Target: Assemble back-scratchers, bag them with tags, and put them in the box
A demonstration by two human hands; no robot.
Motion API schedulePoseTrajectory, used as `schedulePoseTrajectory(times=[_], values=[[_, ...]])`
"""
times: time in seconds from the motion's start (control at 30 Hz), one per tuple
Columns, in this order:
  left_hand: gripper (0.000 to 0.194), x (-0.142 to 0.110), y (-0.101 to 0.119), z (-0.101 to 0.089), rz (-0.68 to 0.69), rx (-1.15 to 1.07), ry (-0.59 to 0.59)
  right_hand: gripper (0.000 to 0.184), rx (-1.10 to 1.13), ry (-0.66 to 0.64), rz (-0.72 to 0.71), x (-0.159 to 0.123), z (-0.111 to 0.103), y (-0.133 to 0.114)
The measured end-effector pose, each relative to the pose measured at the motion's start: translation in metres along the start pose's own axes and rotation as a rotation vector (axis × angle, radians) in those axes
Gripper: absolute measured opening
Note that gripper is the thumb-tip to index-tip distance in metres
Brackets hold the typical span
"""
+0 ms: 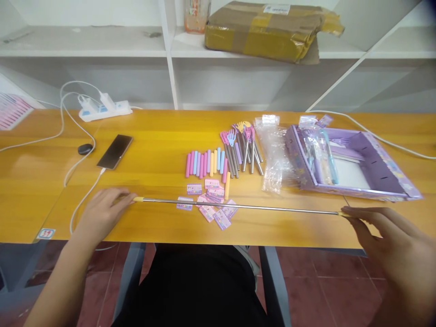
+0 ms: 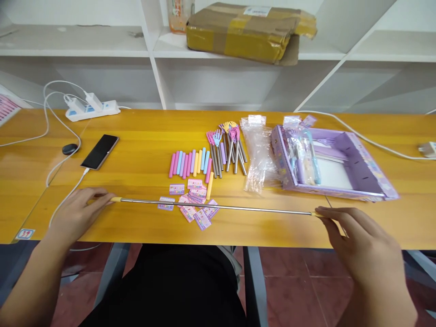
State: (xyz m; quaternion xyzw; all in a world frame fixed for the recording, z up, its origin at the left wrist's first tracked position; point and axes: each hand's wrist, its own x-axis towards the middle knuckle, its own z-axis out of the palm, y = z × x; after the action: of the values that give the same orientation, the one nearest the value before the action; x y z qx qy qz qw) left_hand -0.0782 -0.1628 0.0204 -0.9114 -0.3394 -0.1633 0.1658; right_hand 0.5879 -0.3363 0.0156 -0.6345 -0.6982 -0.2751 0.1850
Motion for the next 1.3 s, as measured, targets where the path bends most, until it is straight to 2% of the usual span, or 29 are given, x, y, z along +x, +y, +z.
schedulePoseTrajectory(times=[0.23,0.5,0.73,0.83,0.9,0.97,1.03,1.1,1.13,1.17,1.23,1.3], values=[[0.020,-0.010,0.000,0.001,-0.012,-0.057,-0.031,0.014,0.052,-0.052,0.034,-0.006,-0.001,-0.001],[0.028,0.005,0.009,-0.007,0.063,-0.043,-0.043,0.018,-0.082,-0.052,0.121,-0.014,0.005,0.013],[0.045,0.001,0.016,-0.007,0.040,0.009,-0.007,0.019,-0.103,-0.060,0.073,-0.008,0.001,0.004],[0.048,-0.003,0.017,-0.008,0.021,0.017,0.005,0.012,-0.069,-0.009,-0.030,0.007,0.001,-0.009],[0.048,0.003,0.027,-0.007,0.031,0.002,0.015,0.012,0.014,0.047,-0.103,0.021,0.005,-0.028],[0.047,0.020,0.048,-0.004,0.050,-0.022,0.034,0.025,0.152,0.067,-0.174,0.038,0.011,-0.064],[0.043,0.044,0.079,0.003,0.070,-0.047,0.086,0.031,0.297,0.095,-0.286,0.056,0.018,-0.114],[0.035,0.070,0.110,0.011,0.117,-0.088,0.153,0.026,0.419,0.055,-0.381,0.073,0.025,-0.168],[0.032,0.080,0.122,0.015,0.121,-0.106,0.155,0.023,0.444,0.045,-0.413,0.080,0.028,-0.191],[0.029,0.087,0.131,0.018,0.090,-0.104,0.151,0.021,0.441,0.065,-0.384,0.086,0.031,-0.210],[0.028,0.094,0.140,0.022,0.063,-0.135,0.115,0.017,0.478,0.055,-0.336,0.093,0.036,-0.232],[0.029,0.091,0.138,0.025,0.060,-0.176,0.059,0.014,0.515,0.024,-0.306,0.094,0.040,-0.237]])
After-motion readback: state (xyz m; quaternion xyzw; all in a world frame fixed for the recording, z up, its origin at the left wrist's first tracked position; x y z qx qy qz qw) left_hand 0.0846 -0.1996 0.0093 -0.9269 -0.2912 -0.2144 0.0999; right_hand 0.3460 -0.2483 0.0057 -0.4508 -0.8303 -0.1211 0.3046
